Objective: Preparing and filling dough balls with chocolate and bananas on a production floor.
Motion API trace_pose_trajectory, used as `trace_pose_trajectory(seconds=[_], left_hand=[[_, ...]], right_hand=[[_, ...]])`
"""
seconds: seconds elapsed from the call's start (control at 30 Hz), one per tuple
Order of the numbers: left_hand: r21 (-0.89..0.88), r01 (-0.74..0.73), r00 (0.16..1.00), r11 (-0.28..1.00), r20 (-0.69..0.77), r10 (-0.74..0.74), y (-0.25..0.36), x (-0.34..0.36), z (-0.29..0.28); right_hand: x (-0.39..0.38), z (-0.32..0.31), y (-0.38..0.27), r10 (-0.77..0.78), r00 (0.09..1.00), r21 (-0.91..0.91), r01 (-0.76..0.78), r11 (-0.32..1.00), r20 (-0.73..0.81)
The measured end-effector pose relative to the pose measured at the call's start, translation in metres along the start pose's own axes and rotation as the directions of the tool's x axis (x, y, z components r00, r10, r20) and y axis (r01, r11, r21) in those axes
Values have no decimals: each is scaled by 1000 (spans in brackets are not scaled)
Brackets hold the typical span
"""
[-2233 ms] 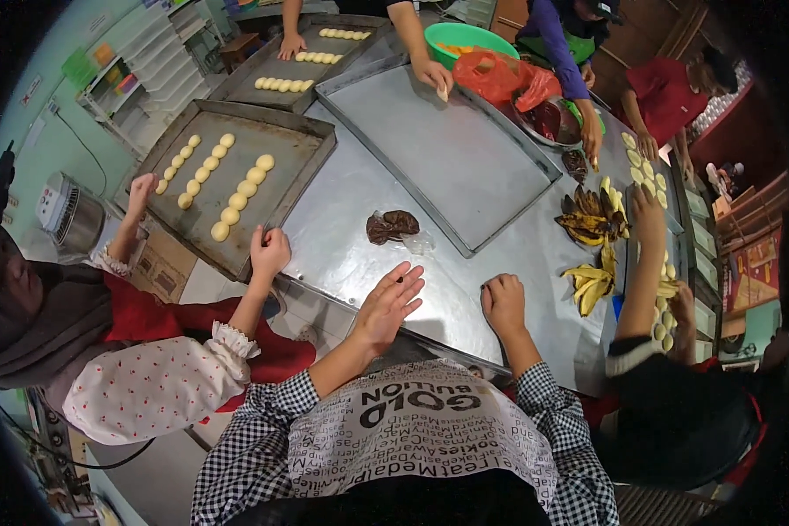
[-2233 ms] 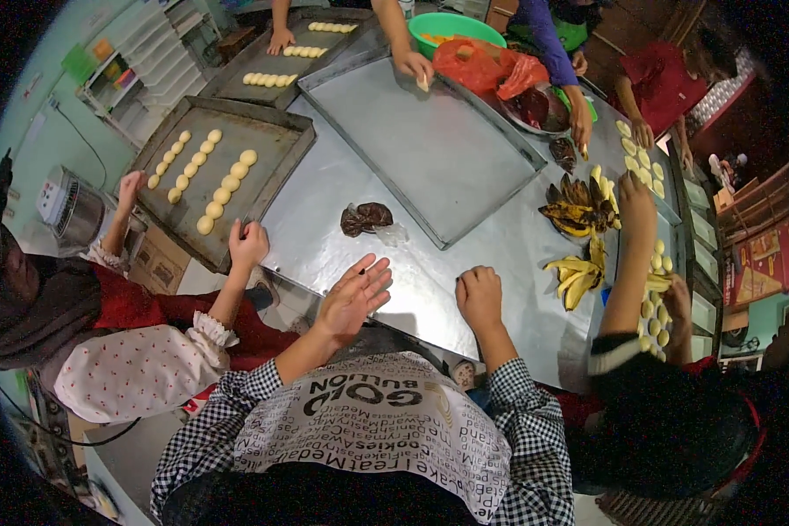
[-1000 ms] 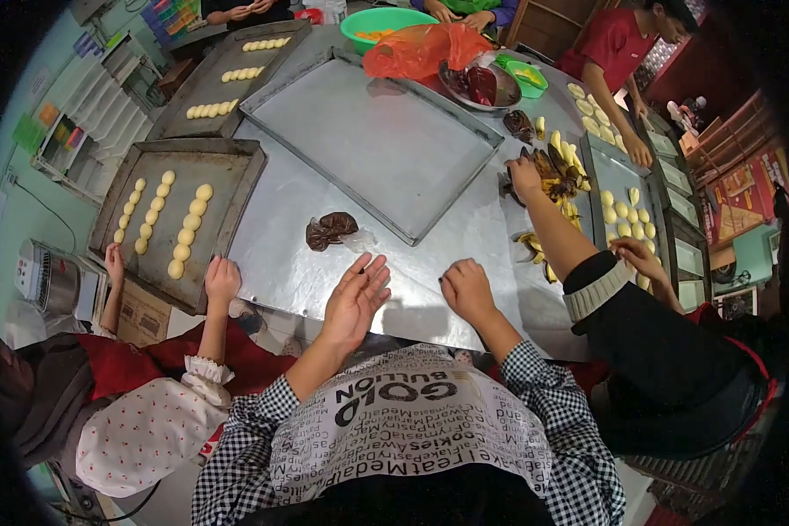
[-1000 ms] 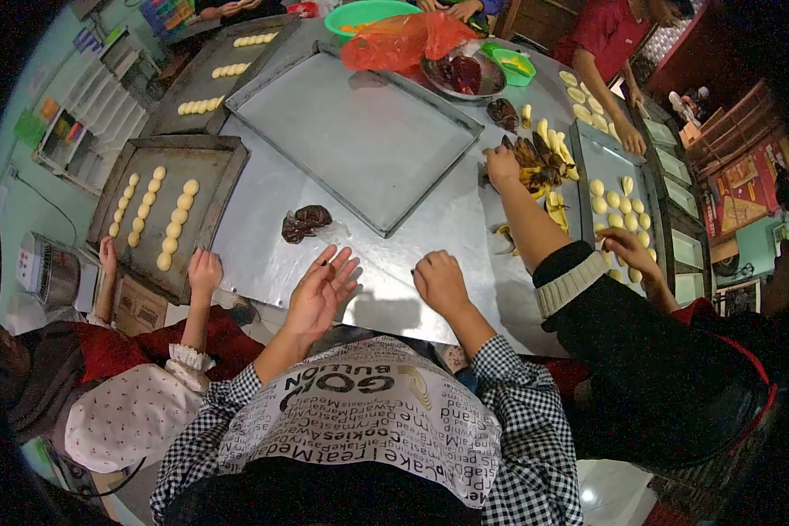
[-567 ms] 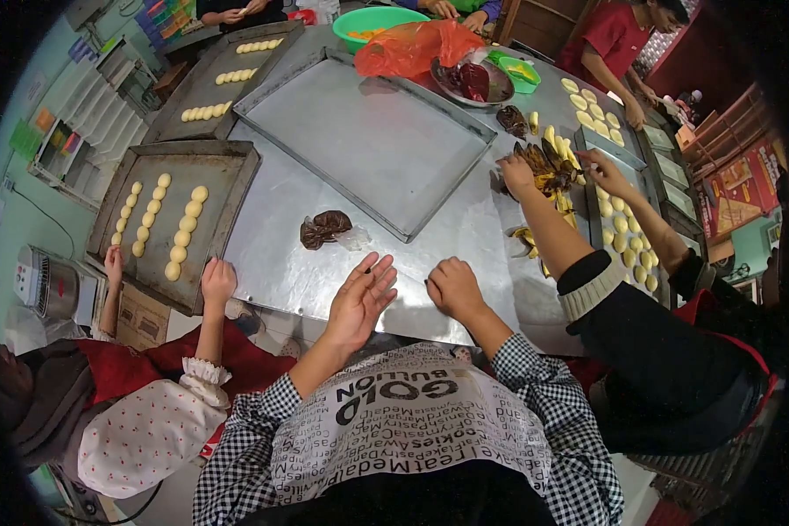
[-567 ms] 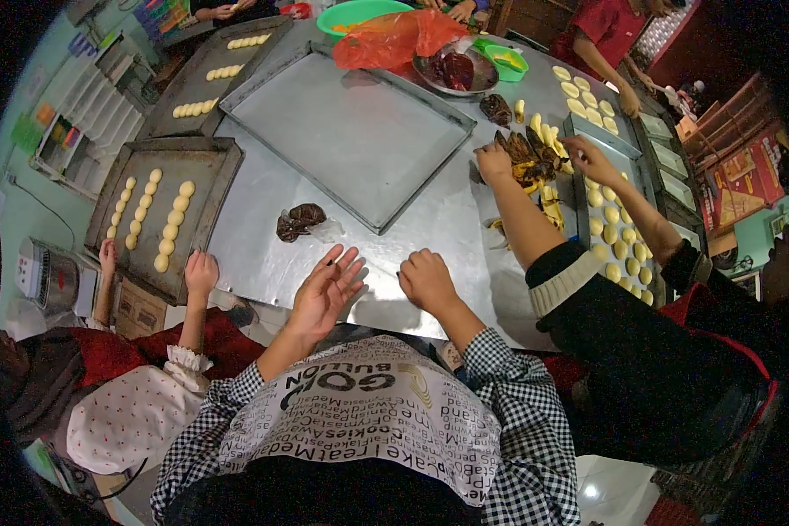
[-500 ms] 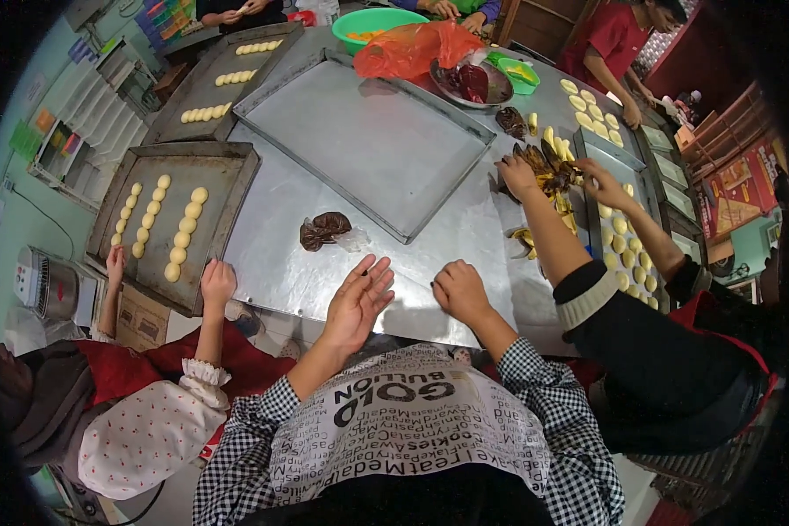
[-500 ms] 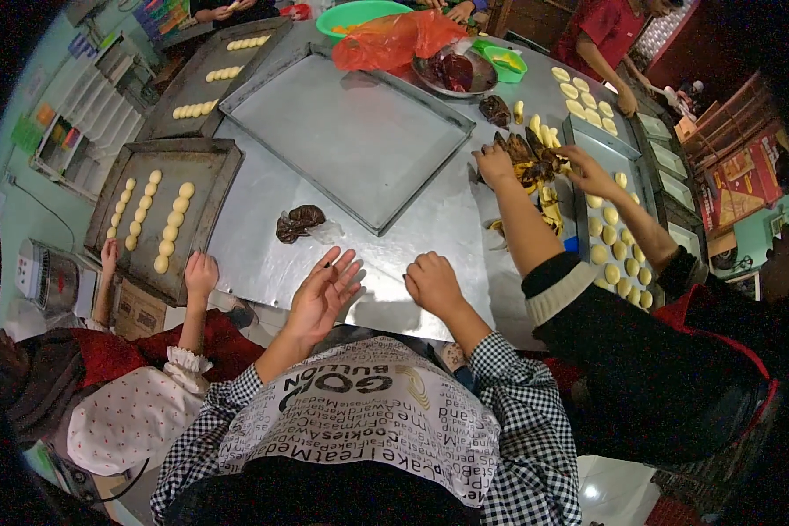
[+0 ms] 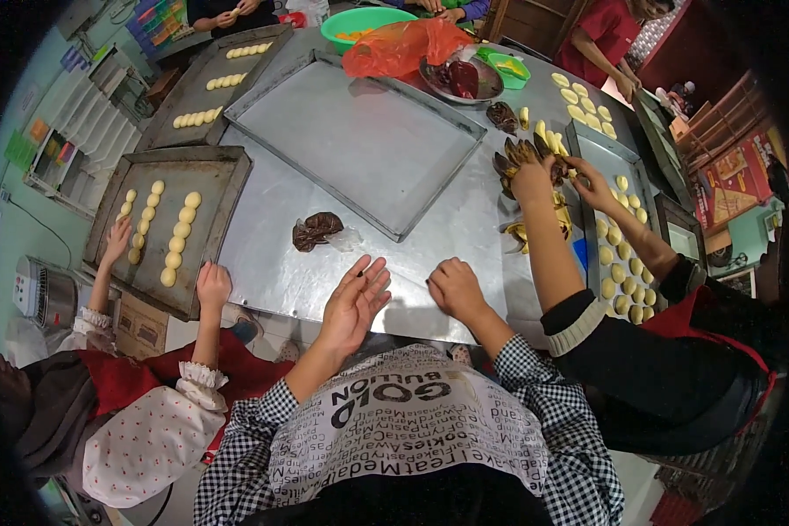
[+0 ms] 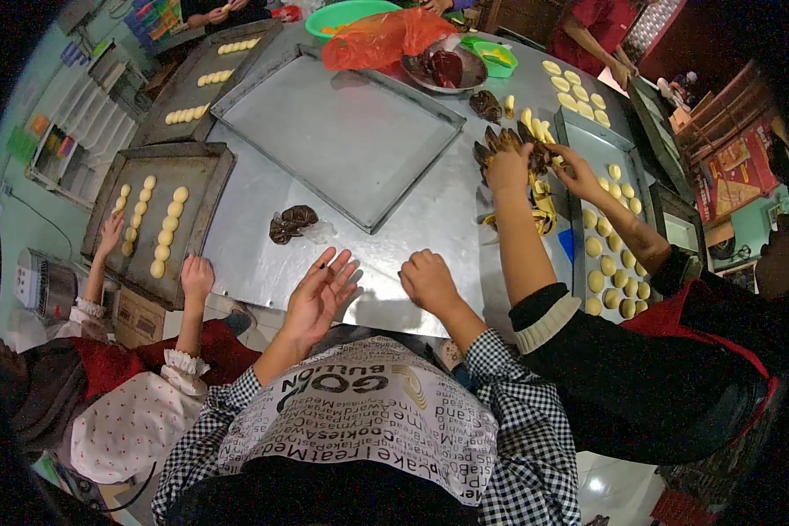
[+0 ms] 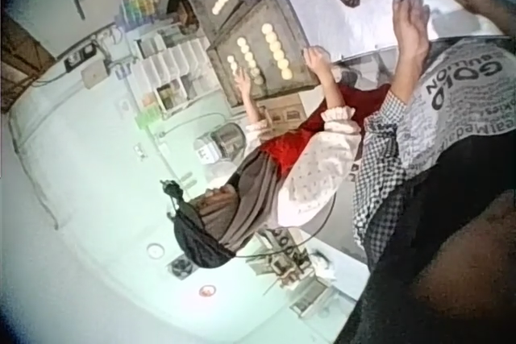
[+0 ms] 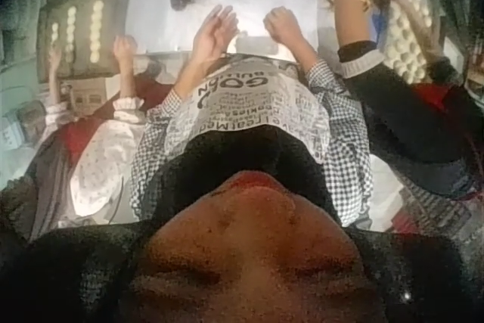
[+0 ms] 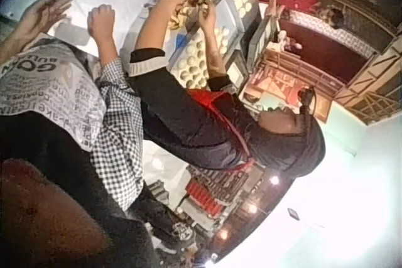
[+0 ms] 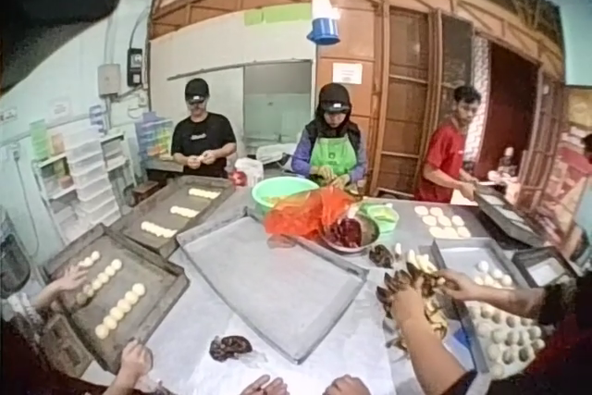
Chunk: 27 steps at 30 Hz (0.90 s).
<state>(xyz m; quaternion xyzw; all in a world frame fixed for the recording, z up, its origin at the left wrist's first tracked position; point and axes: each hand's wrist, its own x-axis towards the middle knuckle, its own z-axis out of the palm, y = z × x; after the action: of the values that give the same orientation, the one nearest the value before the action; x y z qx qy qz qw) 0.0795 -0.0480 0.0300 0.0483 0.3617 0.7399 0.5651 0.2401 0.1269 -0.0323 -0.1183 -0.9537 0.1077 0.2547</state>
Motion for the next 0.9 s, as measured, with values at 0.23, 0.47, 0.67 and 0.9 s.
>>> trace_pose_trajectory(seconds=[0.23,0.47,0.67,0.9], left_hand=[[16,1,1000,1000,19,-1,2,0,4],[58,-39,996,998,-76,43,20,-5,-25],[33,-54,990,998,-129,58,21,-15,-32],[83,-189,972,978,-129,199,55,-43,-41]], right_hand=[[-2,-1,8,206,978,195,-195,961,-38],[-13,-36,9,648,761,249,-620,744,-39],[9,-30,-37,530,823,-179,-501,847,203],[0,-39,32,613,550,551,-807,213,567]])
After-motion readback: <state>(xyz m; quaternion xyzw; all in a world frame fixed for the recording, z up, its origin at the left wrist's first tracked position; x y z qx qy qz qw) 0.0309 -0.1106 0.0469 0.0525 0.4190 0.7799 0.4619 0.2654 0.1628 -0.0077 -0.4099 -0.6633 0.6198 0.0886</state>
